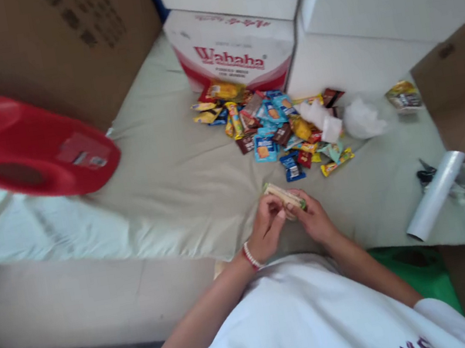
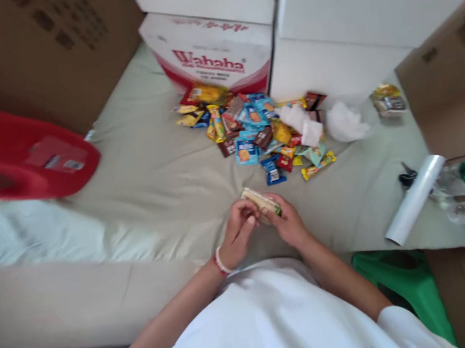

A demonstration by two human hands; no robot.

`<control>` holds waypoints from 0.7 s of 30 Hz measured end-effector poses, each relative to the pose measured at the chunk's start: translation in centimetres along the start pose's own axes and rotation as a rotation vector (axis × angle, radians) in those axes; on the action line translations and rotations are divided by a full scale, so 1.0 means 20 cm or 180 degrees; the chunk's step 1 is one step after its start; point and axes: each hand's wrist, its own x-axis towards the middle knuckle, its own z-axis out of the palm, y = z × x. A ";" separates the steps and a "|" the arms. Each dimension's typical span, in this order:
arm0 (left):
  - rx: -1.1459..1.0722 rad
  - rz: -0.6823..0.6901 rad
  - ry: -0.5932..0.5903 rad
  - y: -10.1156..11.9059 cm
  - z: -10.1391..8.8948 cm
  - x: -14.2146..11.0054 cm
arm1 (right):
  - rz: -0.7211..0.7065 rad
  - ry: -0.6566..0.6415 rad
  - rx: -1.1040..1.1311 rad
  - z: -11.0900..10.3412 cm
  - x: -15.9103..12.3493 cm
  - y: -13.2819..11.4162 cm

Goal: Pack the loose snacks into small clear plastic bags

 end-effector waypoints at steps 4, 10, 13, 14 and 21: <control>0.0748 -0.0072 0.0299 -0.05 -0.19 -0.10 | -0.0318 0.1580 0.0163 -0.54 -0.02 -0.06; 0.2307 -0.0621 0.1359 -0.31 -0.42 -0.31 | 0.0150 0.3698 0.0460 -1.63 0.38 0.01; 0.2824 -0.0320 0.1464 -0.38 -0.39 -0.34 | 0.0677 0.3495 0.0193 -1.87 0.68 0.11; 0.2947 -0.0135 0.1518 -0.40 -0.37 -0.34 | 0.0686 0.3431 0.0117 -1.90 0.77 0.14; 0.2929 0.0031 0.1772 -0.44 -0.31 -0.35 | 0.0240 0.2810 -0.0695 -1.97 1.17 0.18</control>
